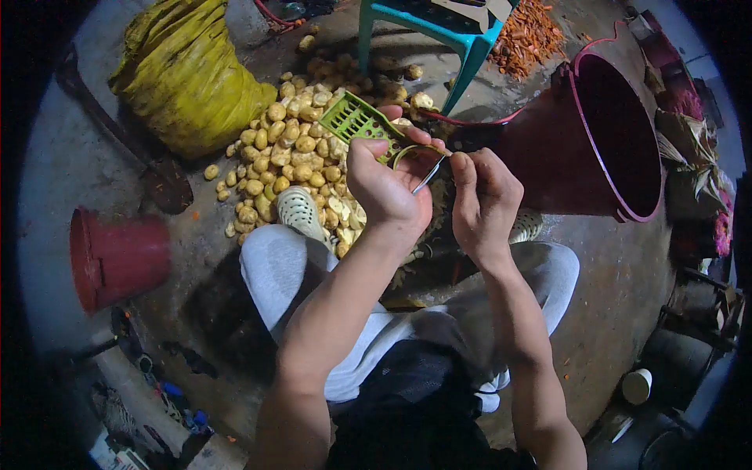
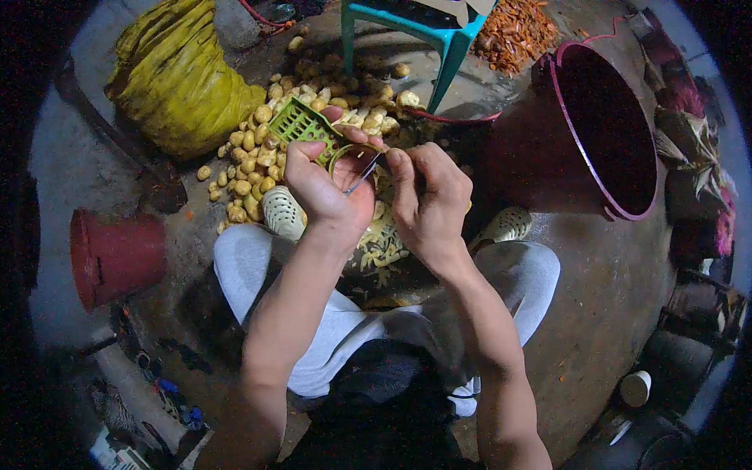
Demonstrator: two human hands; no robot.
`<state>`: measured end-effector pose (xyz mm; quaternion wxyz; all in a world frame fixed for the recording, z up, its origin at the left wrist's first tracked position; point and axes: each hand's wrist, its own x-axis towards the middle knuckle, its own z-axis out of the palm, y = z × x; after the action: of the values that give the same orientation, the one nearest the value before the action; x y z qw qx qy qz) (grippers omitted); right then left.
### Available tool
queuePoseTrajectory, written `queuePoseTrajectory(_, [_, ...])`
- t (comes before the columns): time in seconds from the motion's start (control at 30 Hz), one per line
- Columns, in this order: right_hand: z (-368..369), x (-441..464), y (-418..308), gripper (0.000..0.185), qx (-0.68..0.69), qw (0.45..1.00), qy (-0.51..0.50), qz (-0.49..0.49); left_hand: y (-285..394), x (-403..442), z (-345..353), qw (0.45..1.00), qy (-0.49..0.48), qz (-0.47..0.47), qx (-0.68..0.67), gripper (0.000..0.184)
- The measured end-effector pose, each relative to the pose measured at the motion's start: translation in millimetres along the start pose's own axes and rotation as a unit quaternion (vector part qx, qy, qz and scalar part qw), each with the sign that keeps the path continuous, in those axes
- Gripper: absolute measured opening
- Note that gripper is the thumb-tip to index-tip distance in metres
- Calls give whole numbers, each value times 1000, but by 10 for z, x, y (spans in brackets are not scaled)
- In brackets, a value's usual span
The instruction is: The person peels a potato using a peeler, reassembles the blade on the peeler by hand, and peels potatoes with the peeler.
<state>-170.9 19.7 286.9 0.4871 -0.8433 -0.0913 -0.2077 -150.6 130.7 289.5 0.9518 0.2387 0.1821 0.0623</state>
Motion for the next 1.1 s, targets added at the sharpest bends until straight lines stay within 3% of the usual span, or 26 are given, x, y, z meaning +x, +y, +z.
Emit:
queuePoseTrajectory(0.23, [50, -108, -135, 12, 22, 997, -37, -62, 38, 11, -29, 1000, -7, -14, -2, 43])
queuePoseTrajectory(0.3, [36, -61, -90, 14, 8, 1000, -12, 3, 30, 0, -27, 1000, -14, -14, 20, 44])
queuePoseTrajectory(0.37, [45, -8, -33, 14, 0, 1000, 12, 18, 15, 16, -18, 1000, -1, -9, -22, 45])
queuePoseTrajectory(0.43, [48, -103, -138, 13, 11, 999, -19, -39, 21, 28, -35, 1000, -5, -20, -19, 43])
queuePoseTrajectory(0.57, [19, 6, -41, 14, 12, 999, 4, 34, 36, 4, -18, 1000, -4, -7, -25, 43])
queuePoseTrajectory(0.7, [48, -113, -125, 15, 17, 998, -35, -40, 35, 4, -4, 1000, -9, -15, -1, 44])
queuePoseTrajectory(0.8, [36, -43, -84, 13, 17, 999, -10, 42, 14, 37, -34, 1000, -7, -10, -21, 44])
queuePoseTrajectory(0.9, [28, -120, -167, 11, 3, 997, -48, -56, 44, 6, -41, 1000, -16, -15, 8, 44])
queuePoseTrajectory(0.97, [22, -38, -115, 10, 6, 999, -17, 32, 27, -1, -44, 1000, -8, -21, -3, 44])
queuePoseTrajectory(1.1, [67, -129, -180, 13, 23, 998, -39, -43, 55, 25, -24, 1000, -16, -13, 5, 43])
